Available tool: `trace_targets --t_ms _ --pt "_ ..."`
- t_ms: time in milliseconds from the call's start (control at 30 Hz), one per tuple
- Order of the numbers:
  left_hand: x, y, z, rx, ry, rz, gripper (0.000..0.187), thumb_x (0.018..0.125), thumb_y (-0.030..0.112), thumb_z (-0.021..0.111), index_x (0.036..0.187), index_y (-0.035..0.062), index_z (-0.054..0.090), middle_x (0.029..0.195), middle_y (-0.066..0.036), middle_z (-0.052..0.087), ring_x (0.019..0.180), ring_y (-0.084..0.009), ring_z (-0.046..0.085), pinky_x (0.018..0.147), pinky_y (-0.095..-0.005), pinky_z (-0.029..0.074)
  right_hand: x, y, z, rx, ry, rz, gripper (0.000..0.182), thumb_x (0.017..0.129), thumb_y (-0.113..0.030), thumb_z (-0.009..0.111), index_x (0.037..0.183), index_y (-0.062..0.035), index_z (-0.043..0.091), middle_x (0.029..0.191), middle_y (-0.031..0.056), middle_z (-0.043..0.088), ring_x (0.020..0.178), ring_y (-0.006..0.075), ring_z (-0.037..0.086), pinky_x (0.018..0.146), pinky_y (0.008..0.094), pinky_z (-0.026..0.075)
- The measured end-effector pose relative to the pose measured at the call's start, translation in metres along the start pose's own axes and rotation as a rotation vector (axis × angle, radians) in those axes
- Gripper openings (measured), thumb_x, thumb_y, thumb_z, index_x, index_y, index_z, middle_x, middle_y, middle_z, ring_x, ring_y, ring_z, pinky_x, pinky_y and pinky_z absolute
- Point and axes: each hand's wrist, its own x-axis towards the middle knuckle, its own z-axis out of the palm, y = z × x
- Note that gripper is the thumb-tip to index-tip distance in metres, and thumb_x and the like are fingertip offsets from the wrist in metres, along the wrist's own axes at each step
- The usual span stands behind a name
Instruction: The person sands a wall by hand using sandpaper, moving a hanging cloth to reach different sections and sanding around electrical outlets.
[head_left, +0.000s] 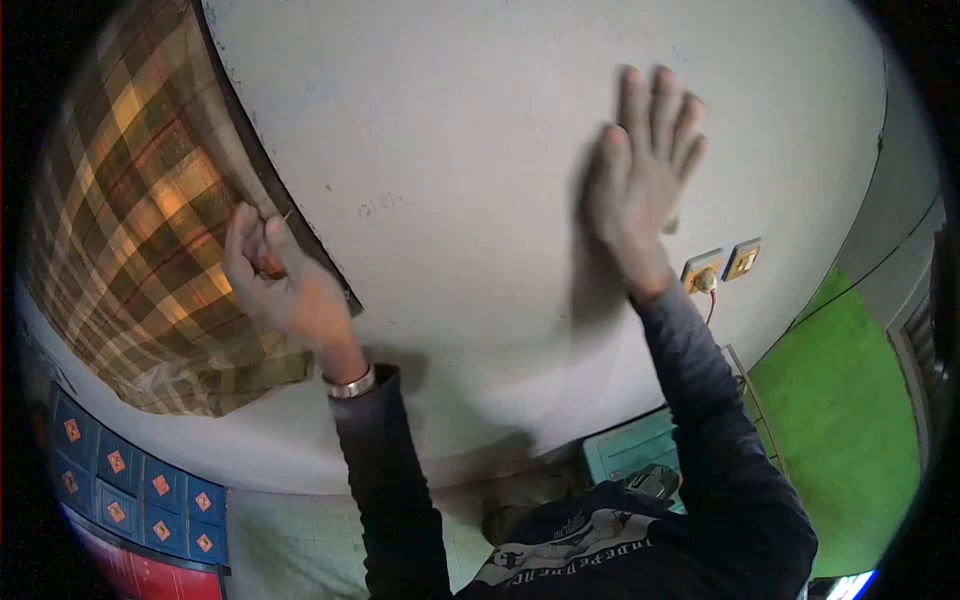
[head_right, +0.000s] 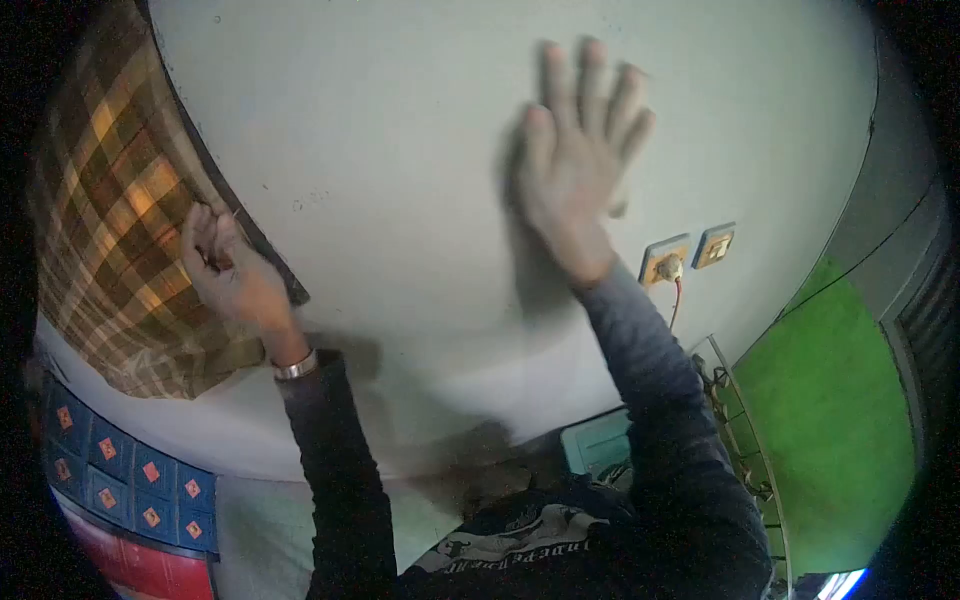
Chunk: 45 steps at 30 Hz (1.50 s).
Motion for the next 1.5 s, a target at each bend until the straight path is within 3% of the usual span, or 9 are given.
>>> trace_targets --t_ms 200,367,567,733,833,1067,1167,1300,1500 --pt "0.007 0.032 0.015 -0.02 -0.191 0.562 0.042 0.101 0.029 0.055 0.128 -0.0031 0.055 0.133 -0.021 0.053 0.131 -0.0385 0.045 0.106 -0.0492 0.04 -0.051 -0.043 0.014 0.109 -0.345 -0.899 0.057 0.1 -0.039 0.043 0.154 -0.0236 0.036 0.162 0.004 0.03 0.15 0.0356 0.018 0.119 0.0613 0.006" --pt "0.005 0.012 0.037 -0.452 -0.211 0.36 0.055 0.101 0.039 0.045 0.134 -0.0051 0.048 0.141 -0.024 0.046 0.136 -0.0386 0.041 0.11 -0.05 0.036 0.025 -0.058 -0.009 -0.059 -0.151 -0.323 0.06 0.097 -0.04 0.049 0.153 -0.0241 0.038 0.159 0.0035 0.037 0.147 0.0353 0.03 0.118 0.0647 0.013" --pt "-0.018 0.0 0.019 -0.707 -0.198 0.222 0.076 0.096 0.059 0.043 0.145 0.0032 0.027 0.155 -0.025 0.028 0.144 -0.0375 0.029 0.119 -0.0537 0.022 -0.012 -0.081 0.045 0.573 -0.676 -1.123 0.063 0.093 -0.039 0.053 0.152 -0.0227 0.04 0.159 0.0064 0.036 0.147 0.0241 0.032 0.12 0.0548 0.019" --pt "-0.043 -0.032 0.022 -0.752 -0.186 0.443 0.077 0.096 0.061 0.045 0.145 0.004 0.026 0.155 -0.029 0.025 0.145 -0.0423 0.026 0.12 -0.0544 0.02 0.124 -0.119 0.013 0.014 -0.11 -0.912 0.065 0.097 -0.043 0.042 0.15 -0.0059 0.038 0.157 0.0079 0.038 0.143 0.0191 0.037 0.121 0.038 0.027" --pt "-0.049 -0.022 0.014 -0.728 -0.155 0.267 0.071 0.099 0.056 0.043 0.144 0.0038 0.027 0.155 -0.029 0.027 0.145 -0.0429 0.026 0.12 -0.0558 0.02 0.13 -0.143 0.028 0.199 -0.084 -0.605 0.066 0.102 -0.059 0.021 0.157 -0.0228 0.028 0.165 0.0109 0.017 0.152 0.0393 0.005 0.123 0.0555 0.003" --pt "-0.087 -0.041 -0.009 -0.345 -0.199 0.444 0.061 0.099 0.05 0.042 0.138 0.0032 0.032 0.145 -0.026 0.039 0.142 -0.0451 0.031 0.116 -0.0604 0.028 0.048 -0.11 0.033 0.192 -0.495 -1.041 0.054 0.094 -0.043 0.054 0.143 -0.0185 0.051 0.137 0.009 0.058 0.129 0.0358 0.048 0.107 0.0563 0.036" --pt "-0.094 -0.041 -0.014 -0.238 -0.151 0.46 0.053 0.099 0.045 0.042 0.132 0.0043 0.036 0.14 -0.023 0.044 0.14 -0.0447 0.035 0.114 -0.0604 0.032 0.117 -0.129 0.026 -0.097 0.057 -0.719 0.06 0.097 -0.047 0.048 0.15 -0.0192 0.041 0.145 0.0099 0.051 0.137 0.0364 0.041 0.113 0.0589 0.028" --pt "-0.101 -0.05 -0.025 -0.273 -0.115 0.403 0.047 0.098 0.042 0.042 0.128 0.0057 0.04 0.132 -0.019 0.049 0.134 -0.0421 0.044 0.111 -0.0577 0.038 -0.003 -0.116 0.043 -0.165 -0.792 -0.982 0.06 0.099 -0.047 0.046 0.153 -0.0219 0.036 0.155 0.0084 0.04 0.146 0.0356 0.03 0.118 0.0557 0.024" --pt "-0.109 -0.075 -0.052 -0.123 -0.277 0.399 0.043 0.099 0.041 0.049 0.125 0.0068 0.044 0.126 -0.014 0.054 0.118 -0.0313 0.056 0.101 -0.0503 0.045 0.05 -0.125 0.023 0.039 -0.573 -1.057 0.059 0.099 -0.043 0.045 0.154 -0.0214 0.035 0.16 0.006 0.033 0.149 0.0355 0.025 0.119 0.0631 0.013"
